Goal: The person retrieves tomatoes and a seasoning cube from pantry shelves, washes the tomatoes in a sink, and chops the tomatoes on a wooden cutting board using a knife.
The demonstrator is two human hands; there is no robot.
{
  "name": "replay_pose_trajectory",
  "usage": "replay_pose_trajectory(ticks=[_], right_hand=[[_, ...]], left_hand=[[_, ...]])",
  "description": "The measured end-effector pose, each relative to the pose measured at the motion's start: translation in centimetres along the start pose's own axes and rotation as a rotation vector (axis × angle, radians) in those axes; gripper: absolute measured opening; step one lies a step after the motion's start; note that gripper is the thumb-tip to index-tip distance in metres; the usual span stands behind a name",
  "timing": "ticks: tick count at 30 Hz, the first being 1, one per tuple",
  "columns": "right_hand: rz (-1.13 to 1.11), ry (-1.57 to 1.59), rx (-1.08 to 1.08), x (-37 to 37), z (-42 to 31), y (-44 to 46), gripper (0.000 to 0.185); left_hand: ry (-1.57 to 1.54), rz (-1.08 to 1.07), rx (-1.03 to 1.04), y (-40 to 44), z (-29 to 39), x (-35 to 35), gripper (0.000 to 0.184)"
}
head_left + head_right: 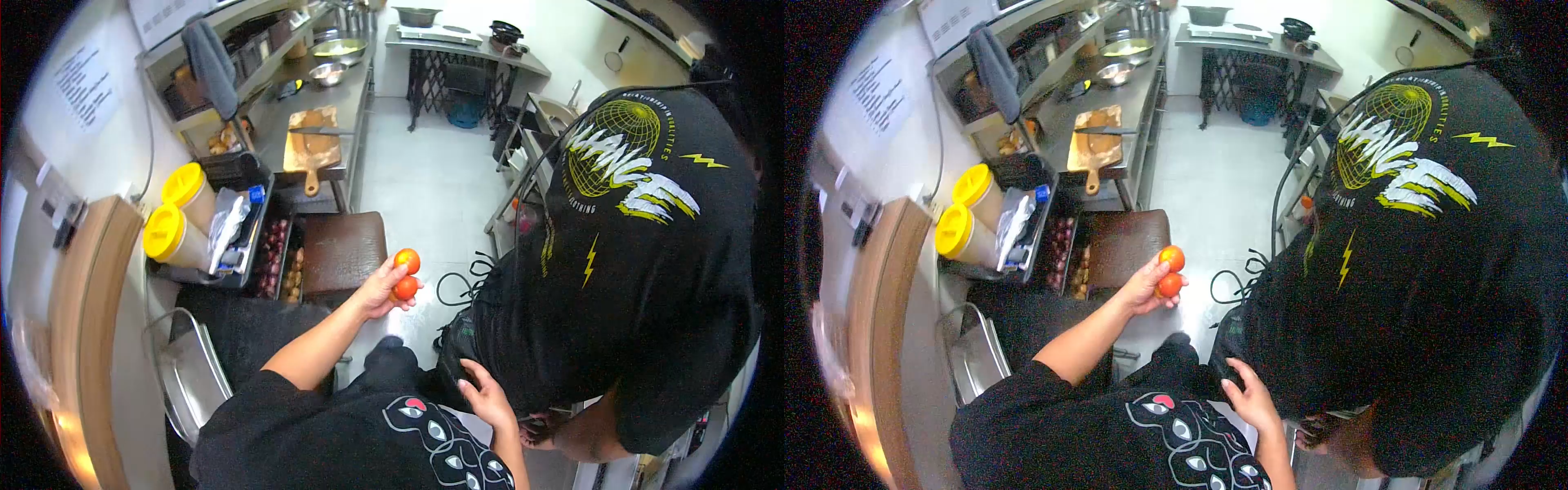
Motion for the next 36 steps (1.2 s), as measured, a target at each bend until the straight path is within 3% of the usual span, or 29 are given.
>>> replay_pose_trajectory(ticks=[2, 8, 11, 12, 20, 24, 33, 36], right_hand=[[0.021, 0.188, 0.247, -0.6, 0.1, -0.1, 0.041], [0.057, 0.302, 0.429, -0.6, 0.6, 0.8, 0.043], [0.325, 0.386, 0.603, -0.4, -2.8, 1.7, 0.040], [0.303, 0.486, 0.727, -0.2, -3.5, 2.1, 0.040], [0.577, 0.561, 0.822, 2.6, 2.7, 0.2, 0.040], [0.598, 0.452, 0.690, 1.4, 0.3, 1.3, 0.041], [0.626, 0.361, 0.668, 0.5, 4.2, -2.7, 0.043], [0.688, 0.370, 0.770, 1.2, 7.5, -7.8, 0.048]], left_hand=[[0.012, -0.049, -0.004, 3.4, 1.0, 0.9, 0.051], [0.094, -0.173, -0.099, 14.7, 4.5, 4.0, 0.055], [0.136, -0.237, -0.176, 19.7, 5.4, 4.9, 0.053], [0.155, -0.262, -0.194, 21.2, 5.8, 5.2, 0.053], [0.123, -0.263, -0.236, 27.8, 7.8, 3.0, 0.062], [0.084, -0.270, -0.268, 27.8, 7.3, 2.5, 0.060], [0.033, 0.132, -0.167, 29.8, 10.2, 0.7, 0.052], [0.053, 0.256, -0.008, 33.7, 13.6, -2.6, 0.049]])
Point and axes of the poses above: each hand's wrist, its own y-axis towards the middle knuckle, its own x-axis out of the palm, z = x × y, the point moved 4 cm from there along y, towards the middle knuckle, and after that the axes turned 15 degrees about z, right-handed, at the moved point
